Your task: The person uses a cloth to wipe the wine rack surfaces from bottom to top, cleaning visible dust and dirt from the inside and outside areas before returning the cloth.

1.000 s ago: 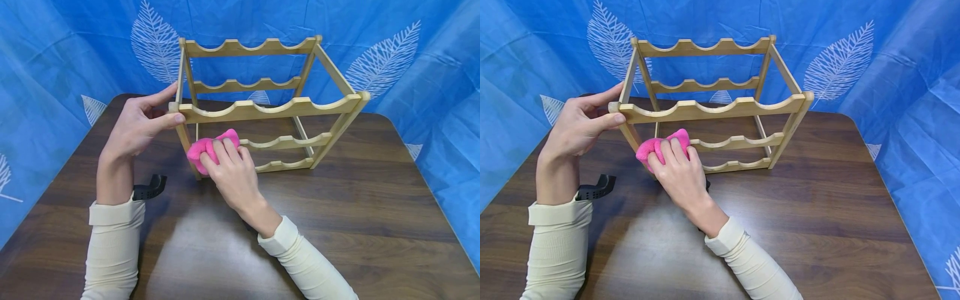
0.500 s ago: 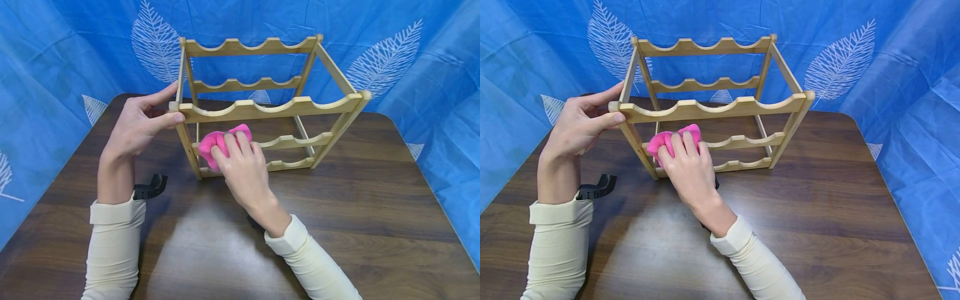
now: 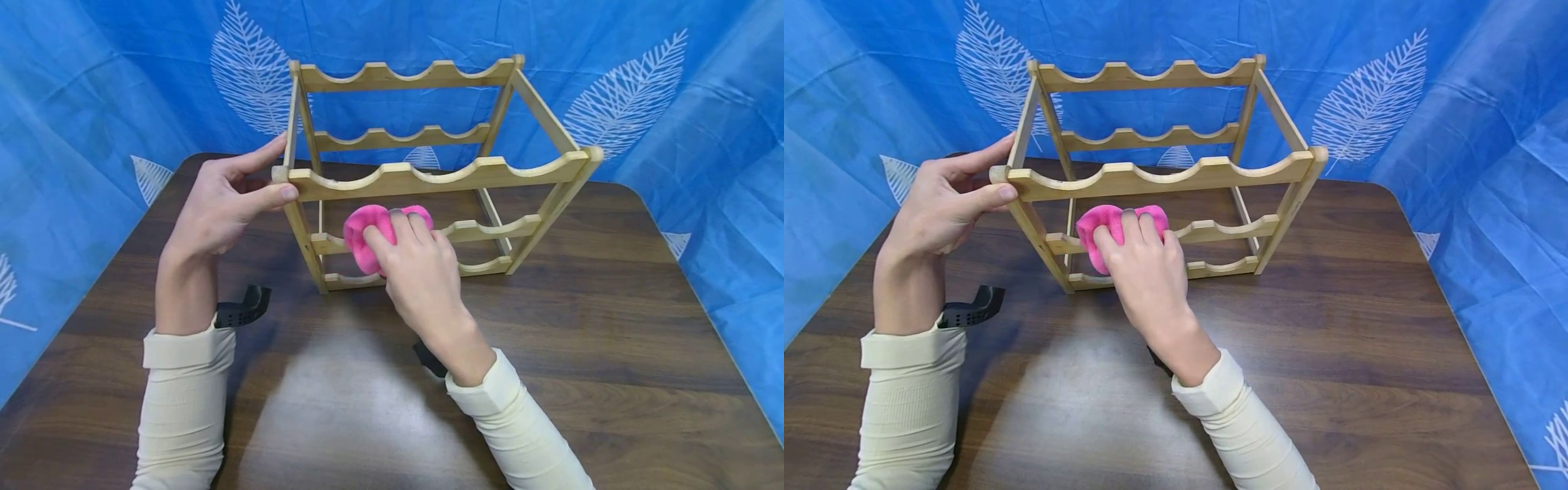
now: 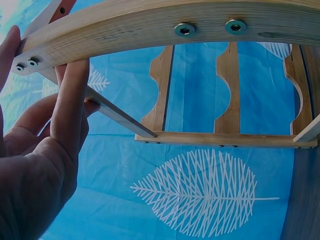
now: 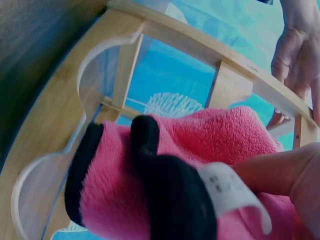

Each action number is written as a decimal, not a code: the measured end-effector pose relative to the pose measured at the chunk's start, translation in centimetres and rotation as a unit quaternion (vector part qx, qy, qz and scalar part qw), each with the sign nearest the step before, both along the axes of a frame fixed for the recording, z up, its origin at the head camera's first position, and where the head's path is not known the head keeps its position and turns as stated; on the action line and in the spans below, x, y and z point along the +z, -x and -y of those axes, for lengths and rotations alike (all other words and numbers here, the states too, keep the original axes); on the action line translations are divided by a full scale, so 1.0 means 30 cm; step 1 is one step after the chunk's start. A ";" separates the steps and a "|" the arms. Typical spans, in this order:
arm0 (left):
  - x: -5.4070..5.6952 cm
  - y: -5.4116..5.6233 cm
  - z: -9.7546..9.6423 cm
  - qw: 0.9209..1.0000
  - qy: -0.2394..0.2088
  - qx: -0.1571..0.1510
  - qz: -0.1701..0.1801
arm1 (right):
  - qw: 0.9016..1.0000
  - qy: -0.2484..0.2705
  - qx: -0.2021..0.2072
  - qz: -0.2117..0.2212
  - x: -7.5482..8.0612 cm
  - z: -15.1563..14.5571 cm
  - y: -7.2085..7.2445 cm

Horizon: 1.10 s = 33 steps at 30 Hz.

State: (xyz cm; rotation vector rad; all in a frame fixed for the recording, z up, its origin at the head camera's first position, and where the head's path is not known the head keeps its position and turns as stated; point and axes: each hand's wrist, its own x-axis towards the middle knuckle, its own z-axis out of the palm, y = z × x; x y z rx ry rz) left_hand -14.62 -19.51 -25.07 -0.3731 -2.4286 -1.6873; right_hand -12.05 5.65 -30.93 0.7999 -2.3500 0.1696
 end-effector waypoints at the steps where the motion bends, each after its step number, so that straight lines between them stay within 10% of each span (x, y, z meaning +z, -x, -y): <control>1: 0.001 -0.001 0.000 1.000 0.002 0.001 0.000 | 1.000 0.001 0.001 0.005 0.001 -0.005 0.001; 33: -0.001 0.002 0.002 1.000 -0.015 -0.015 -0.004 | 0.995 -0.002 0.028 0.094 0.037 -0.133 0.056</control>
